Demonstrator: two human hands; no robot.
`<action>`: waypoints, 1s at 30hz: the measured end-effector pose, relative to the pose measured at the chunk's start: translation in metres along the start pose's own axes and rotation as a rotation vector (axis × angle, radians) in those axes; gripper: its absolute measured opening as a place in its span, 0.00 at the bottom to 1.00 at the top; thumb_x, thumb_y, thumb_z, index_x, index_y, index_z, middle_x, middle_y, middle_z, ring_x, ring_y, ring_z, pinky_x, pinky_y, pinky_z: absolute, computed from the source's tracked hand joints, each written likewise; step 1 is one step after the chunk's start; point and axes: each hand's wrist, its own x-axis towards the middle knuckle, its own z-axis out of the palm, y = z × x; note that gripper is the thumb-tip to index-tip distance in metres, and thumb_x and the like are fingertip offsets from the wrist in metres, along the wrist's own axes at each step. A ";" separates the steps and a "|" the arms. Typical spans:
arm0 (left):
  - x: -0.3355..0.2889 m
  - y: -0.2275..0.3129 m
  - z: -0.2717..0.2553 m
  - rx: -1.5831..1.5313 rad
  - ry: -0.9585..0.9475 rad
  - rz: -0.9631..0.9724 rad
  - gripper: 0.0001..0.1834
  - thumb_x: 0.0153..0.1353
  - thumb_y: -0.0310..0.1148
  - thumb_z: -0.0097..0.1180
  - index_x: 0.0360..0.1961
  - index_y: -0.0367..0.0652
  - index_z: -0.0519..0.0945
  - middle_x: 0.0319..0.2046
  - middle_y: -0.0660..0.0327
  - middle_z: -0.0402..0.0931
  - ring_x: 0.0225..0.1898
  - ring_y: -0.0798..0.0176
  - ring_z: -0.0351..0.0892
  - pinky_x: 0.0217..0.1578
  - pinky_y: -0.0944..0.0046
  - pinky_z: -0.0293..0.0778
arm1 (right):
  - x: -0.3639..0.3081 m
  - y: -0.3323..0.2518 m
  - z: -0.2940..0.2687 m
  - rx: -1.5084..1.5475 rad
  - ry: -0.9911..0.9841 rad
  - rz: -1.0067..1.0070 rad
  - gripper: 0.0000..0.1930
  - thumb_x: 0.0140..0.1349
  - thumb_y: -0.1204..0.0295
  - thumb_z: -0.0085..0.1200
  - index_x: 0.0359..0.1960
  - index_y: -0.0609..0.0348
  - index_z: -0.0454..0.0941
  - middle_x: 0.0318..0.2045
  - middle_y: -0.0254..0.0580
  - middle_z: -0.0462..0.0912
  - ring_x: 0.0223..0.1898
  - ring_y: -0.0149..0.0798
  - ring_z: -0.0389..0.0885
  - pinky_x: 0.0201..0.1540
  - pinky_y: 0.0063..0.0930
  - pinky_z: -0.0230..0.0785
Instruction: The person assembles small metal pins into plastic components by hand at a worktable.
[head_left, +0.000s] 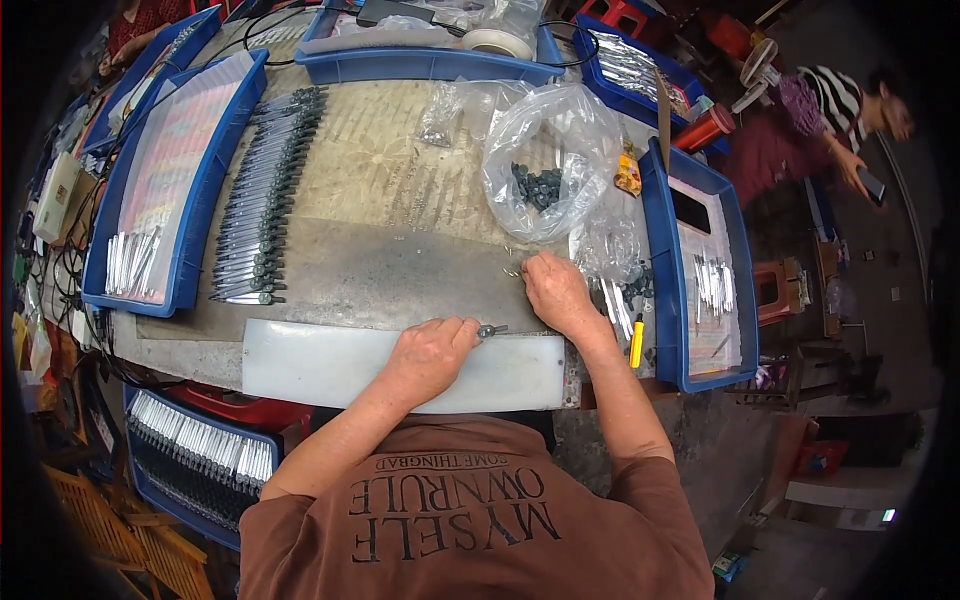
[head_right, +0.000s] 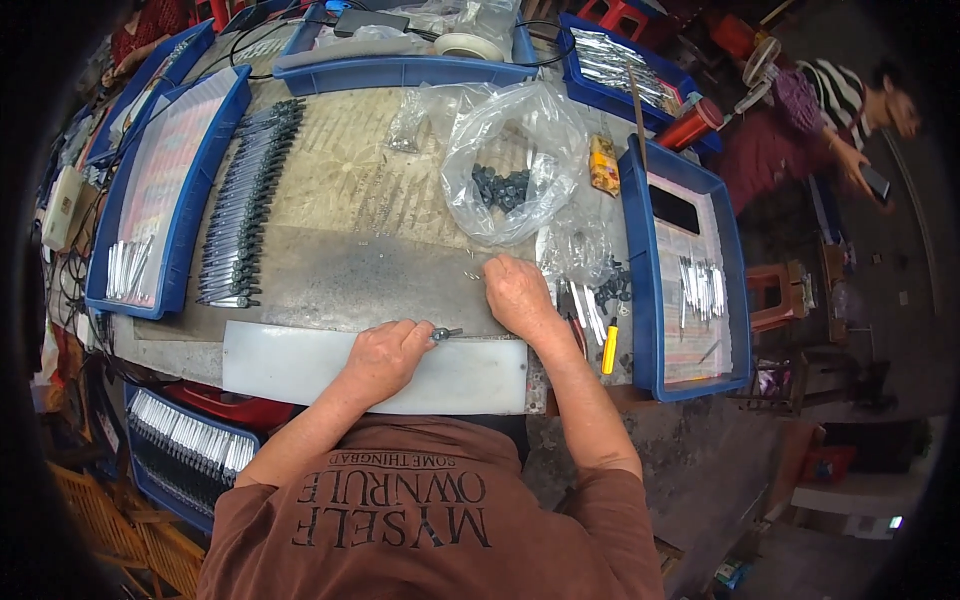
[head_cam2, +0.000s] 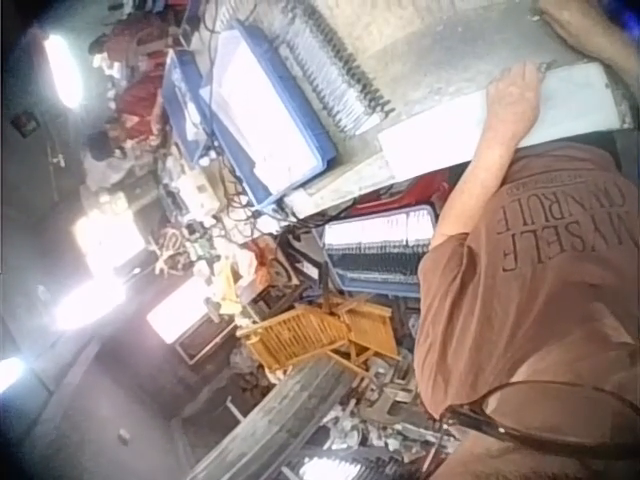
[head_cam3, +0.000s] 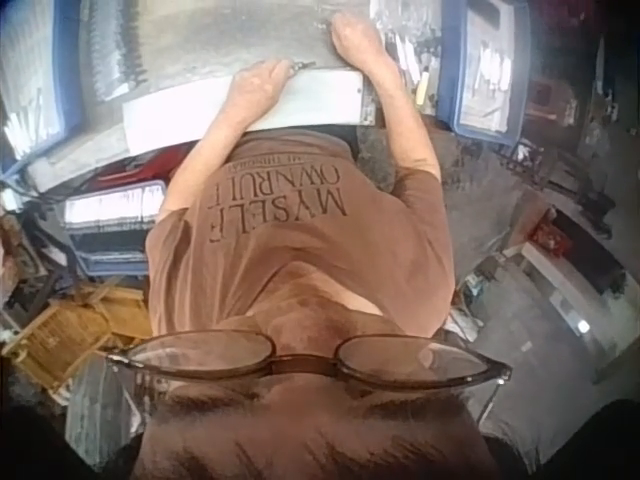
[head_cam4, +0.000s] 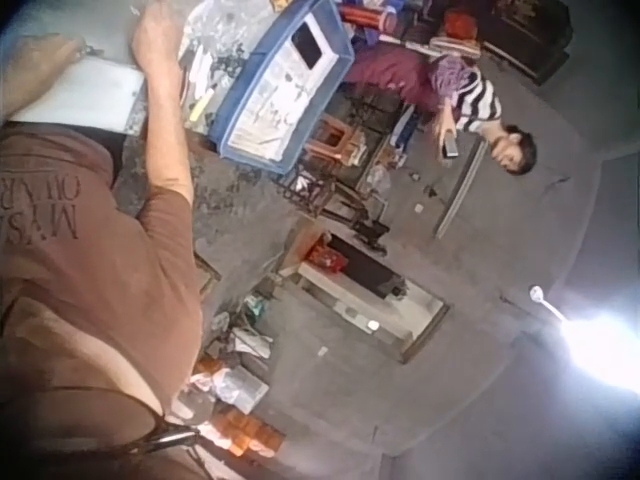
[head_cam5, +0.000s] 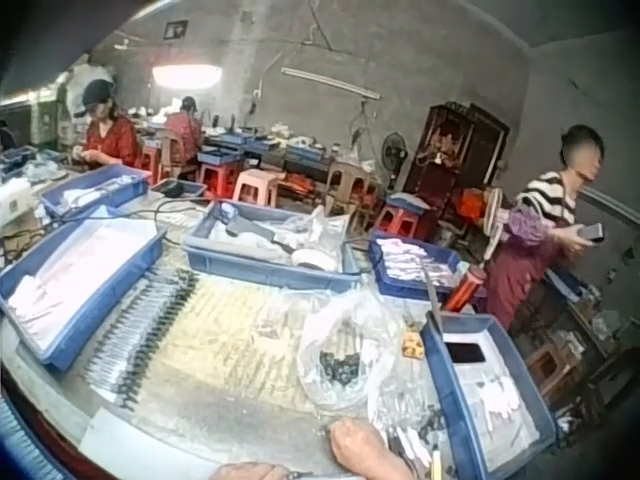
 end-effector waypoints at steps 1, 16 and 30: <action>0.000 0.000 0.000 0.000 0.003 0.001 0.09 0.51 0.32 0.53 0.32 0.40 0.72 0.19 0.61 0.68 0.22 0.61 0.74 0.21 0.63 0.71 | 0.000 -0.001 -0.001 -0.002 0.001 -0.001 0.02 0.48 0.77 0.47 0.25 0.62 0.70 0.23 0.49 0.72 0.27 0.53 0.73 0.32 0.43 0.66; 0.000 0.000 0.001 0.025 -0.015 -0.006 0.08 0.52 0.34 0.52 0.28 0.42 0.69 0.18 0.62 0.66 0.22 0.62 0.73 0.20 0.63 0.71 | -0.022 -0.060 -0.040 0.474 -0.167 0.093 0.05 0.54 0.73 0.48 0.28 0.62 0.70 0.25 0.48 0.74 0.30 0.53 0.73 0.32 0.41 0.65; -0.001 0.000 0.002 0.042 -0.015 0.017 0.07 0.51 0.32 0.51 0.27 0.42 0.68 0.20 0.62 0.65 0.22 0.62 0.72 0.22 0.64 0.71 | -0.023 -0.071 -0.035 0.255 -0.191 0.003 0.04 0.52 0.75 0.50 0.26 0.61 0.70 0.24 0.47 0.73 0.27 0.50 0.73 0.31 0.39 0.65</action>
